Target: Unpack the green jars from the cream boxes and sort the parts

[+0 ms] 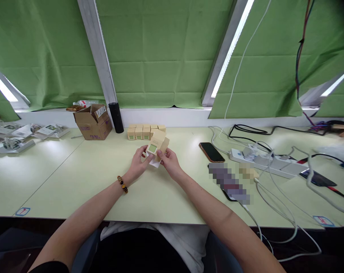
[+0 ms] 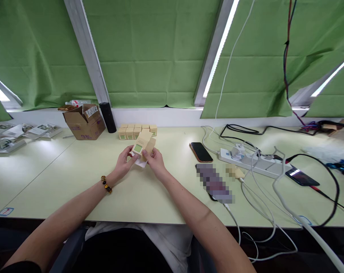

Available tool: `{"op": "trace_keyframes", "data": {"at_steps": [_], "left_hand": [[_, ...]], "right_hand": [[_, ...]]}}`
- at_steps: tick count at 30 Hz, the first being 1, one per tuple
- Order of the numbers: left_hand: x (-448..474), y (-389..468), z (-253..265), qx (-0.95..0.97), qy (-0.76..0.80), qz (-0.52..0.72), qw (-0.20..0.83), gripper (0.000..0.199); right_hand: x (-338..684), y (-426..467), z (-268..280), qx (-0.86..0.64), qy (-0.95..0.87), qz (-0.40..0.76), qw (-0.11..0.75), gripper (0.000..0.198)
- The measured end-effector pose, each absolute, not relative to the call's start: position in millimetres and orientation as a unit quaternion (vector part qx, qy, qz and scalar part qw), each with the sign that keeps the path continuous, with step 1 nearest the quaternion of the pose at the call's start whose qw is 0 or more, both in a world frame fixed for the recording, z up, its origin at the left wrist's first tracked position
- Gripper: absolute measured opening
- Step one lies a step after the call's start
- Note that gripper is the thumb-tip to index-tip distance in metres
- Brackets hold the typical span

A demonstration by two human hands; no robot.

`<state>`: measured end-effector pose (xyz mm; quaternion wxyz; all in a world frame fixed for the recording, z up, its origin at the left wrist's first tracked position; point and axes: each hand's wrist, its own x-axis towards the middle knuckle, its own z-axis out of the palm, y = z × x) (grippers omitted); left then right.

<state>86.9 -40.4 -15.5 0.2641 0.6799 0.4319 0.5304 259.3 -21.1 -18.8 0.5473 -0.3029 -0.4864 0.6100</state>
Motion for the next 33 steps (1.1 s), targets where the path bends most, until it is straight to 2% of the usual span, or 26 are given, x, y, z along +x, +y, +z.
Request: {"op": "trace_keyframes", "data": {"at_steps": [6, 10, 16, 21, 24, 27, 29, 31, 33], "left_hand": [[83, -34, -18, 0.617, 0.403, 0.554, 0.388, 0.032], [83, -35, -18, 0.602, 0.375, 0.554, 0.435, 0.032], [84, -32, -21, 0.608, 0.394, 0.554, 0.410, 0.041], [87, -28, -24, 0.611, 0.409, 0.569, 0.367, 0.037], [83, -31, -20, 0.633, 0.433, 0.607, 0.208, 0.028], [69, -33, -12, 0.667, 0.403, 0.623, -0.071, 0.016], [56, -34, -7, 0.702, 0.356, 0.574, -0.227, 0.012], [45, -33, -4, 0.714, 0.326, 0.521, -0.335, 0.017], [38, -31, -2, 0.716, 0.302, 0.489, -0.396, 0.025]], "right_hand": [[261, -17, -20, -0.340, -0.480, 0.581, 0.563, 0.066], [263, -17, -20, -0.356, -0.473, 0.561, 0.578, 0.060], [263, -17, -22, -0.355, -0.485, 0.554, 0.576, 0.053], [258, -17, -27, -0.362, -0.515, 0.535, 0.563, 0.054], [254, -19, -28, -0.333, -0.541, 0.543, 0.549, 0.056], [253, -21, -29, -0.327, -0.554, 0.538, 0.545, 0.059], [252, -22, -31, -0.348, -0.570, 0.526, 0.527, 0.056], [251, -24, -33, -0.364, -0.590, 0.525, 0.493, 0.046], [250, -26, -36, -0.369, -0.602, 0.534, 0.465, 0.036]]}}
